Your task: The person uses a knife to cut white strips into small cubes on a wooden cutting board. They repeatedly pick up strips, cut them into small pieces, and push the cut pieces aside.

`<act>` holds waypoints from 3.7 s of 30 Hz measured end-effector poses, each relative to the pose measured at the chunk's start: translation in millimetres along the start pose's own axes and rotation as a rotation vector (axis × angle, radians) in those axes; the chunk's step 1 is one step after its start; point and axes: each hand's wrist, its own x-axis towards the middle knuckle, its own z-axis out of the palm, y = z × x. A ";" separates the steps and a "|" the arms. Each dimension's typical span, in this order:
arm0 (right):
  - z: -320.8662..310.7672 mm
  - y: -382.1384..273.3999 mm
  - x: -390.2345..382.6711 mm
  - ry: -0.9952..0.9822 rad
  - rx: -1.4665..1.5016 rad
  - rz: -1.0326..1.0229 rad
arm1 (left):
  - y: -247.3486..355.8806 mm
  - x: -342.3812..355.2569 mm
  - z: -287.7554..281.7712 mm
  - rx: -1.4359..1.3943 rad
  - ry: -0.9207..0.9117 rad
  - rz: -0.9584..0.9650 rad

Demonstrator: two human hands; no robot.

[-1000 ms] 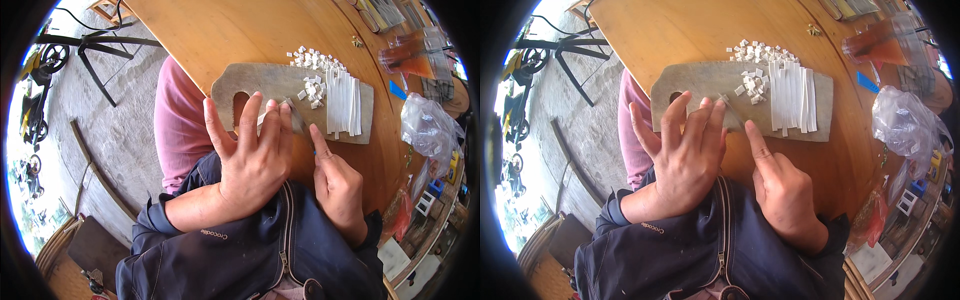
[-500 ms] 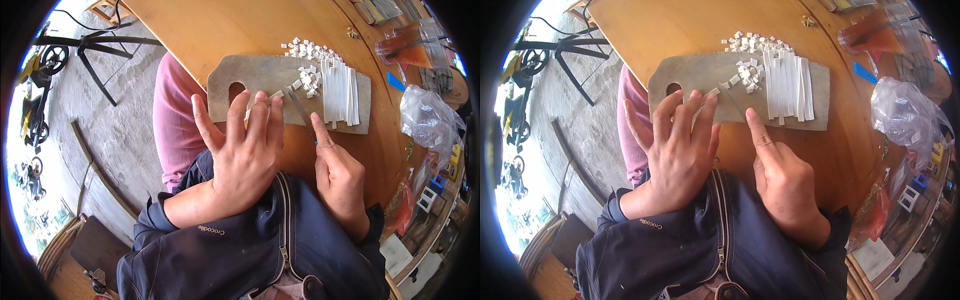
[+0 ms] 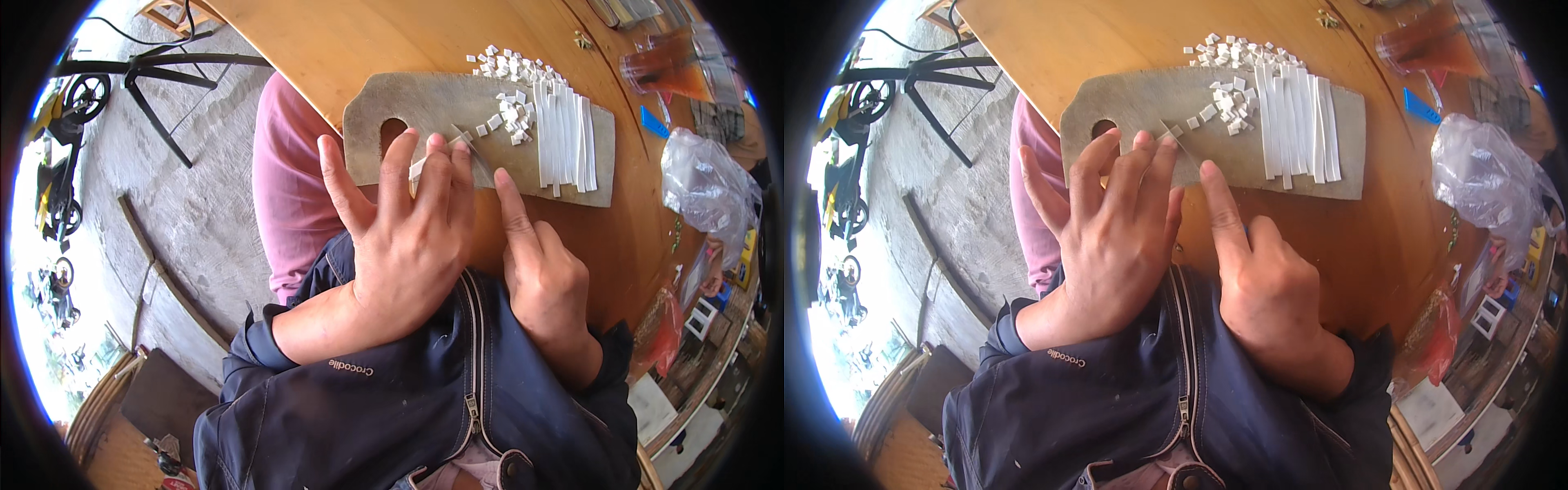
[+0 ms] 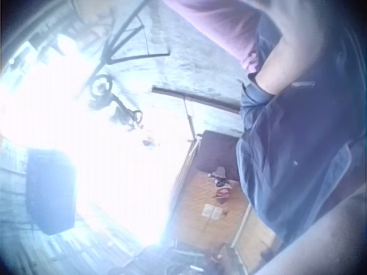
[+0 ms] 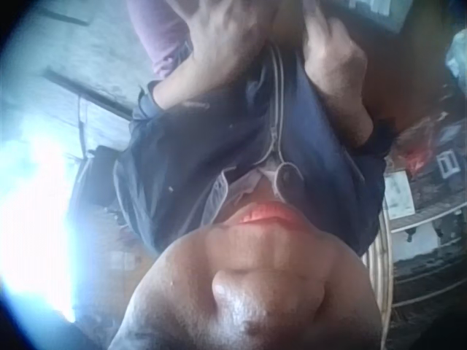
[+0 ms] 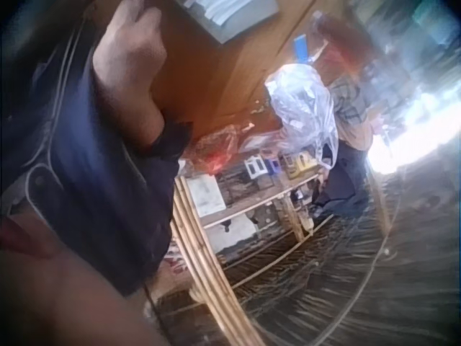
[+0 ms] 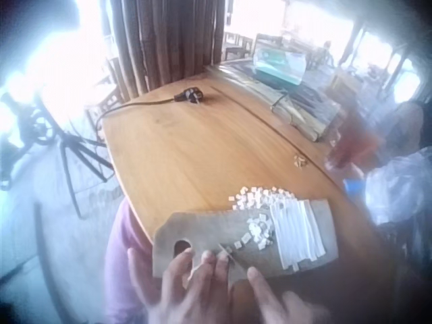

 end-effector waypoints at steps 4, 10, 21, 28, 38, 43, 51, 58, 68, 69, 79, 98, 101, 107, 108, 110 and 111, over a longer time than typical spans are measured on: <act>-2.4 9.5 0.9 -0.012 0.160 0.023 | 0.8 -2.7 -1.6 -0.023 -0.007 -0.036; -4.4 14.4 -1.7 0.007 0.242 0.011 | -0.1 -3.8 -2.3 0.002 -0.016 -0.034; -0.4 3.1 -2.6 0.000 0.138 -0.008 | 1.1 -2.3 -3.9 0.038 -0.025 -0.023; -3.5 5.8 0.7 -0.006 0.147 0.003 | -0.7 -6.5 -4.1 -0.003 -0.010 -0.045; -7.8 15.5 0.9 0.013 0.206 0.020 | 2.7 -5.2 -4.2 0.006 -0.009 -0.038; -6.8 16.3 3.1 0.043 0.271 0.031 | -10.3 -1.6 -1.4 -0.203 0.126 -0.095; -0.9 25.0 6.3 0.069 0.342 0.041 | -24.1 21.3 7.7 -0.266 0.167 -0.120; -6.6 22.8 9.4 0.064 0.345 0.032 | -14.9 30.2 8.7 -0.273 0.150 -0.141; 1.6 23.6 6.7 0.080 0.327 -0.022 | -11.1 12.1 -2.0 -0.212 0.096 -0.021; 0.4 22.5 6.9 0.067 0.331 -0.007 | -11.2 11.4 0.2 -0.214 0.102 -0.013; 5.9 19.0 2.3 0.072 0.238 -0.034 | -8.5 10.6 2.2 -0.183 0.094 -0.024; -4.0 12.6 -1.2 -0.014 0.285 0.010 | -4.6 2.0 -0.5 -0.091 0.068 -0.030; -2.1 11.4 -1.9 -0.023 0.262 0.007 | -4.9 1.9 -1.5 -0.090 0.055 -0.026; 6.7 9.9 -3.4 0.020 0.152 -0.052 | -3.8 3.2 0.8 -0.104 0.056 -0.024; 6.8 7.8 -1.6 0.018 0.140 -0.049 | -4.2 3.4 2.2 -0.123 0.093 -0.015; 4.1 6.9 -0.5 0.015 0.148 -0.023 | -6.4 2.2 6.7 -0.161 0.168 -0.001; 1.5 8.0 0.9 0.011 0.170 -0.008 | -6.1 0.9 6.1 -0.148 0.154 -0.012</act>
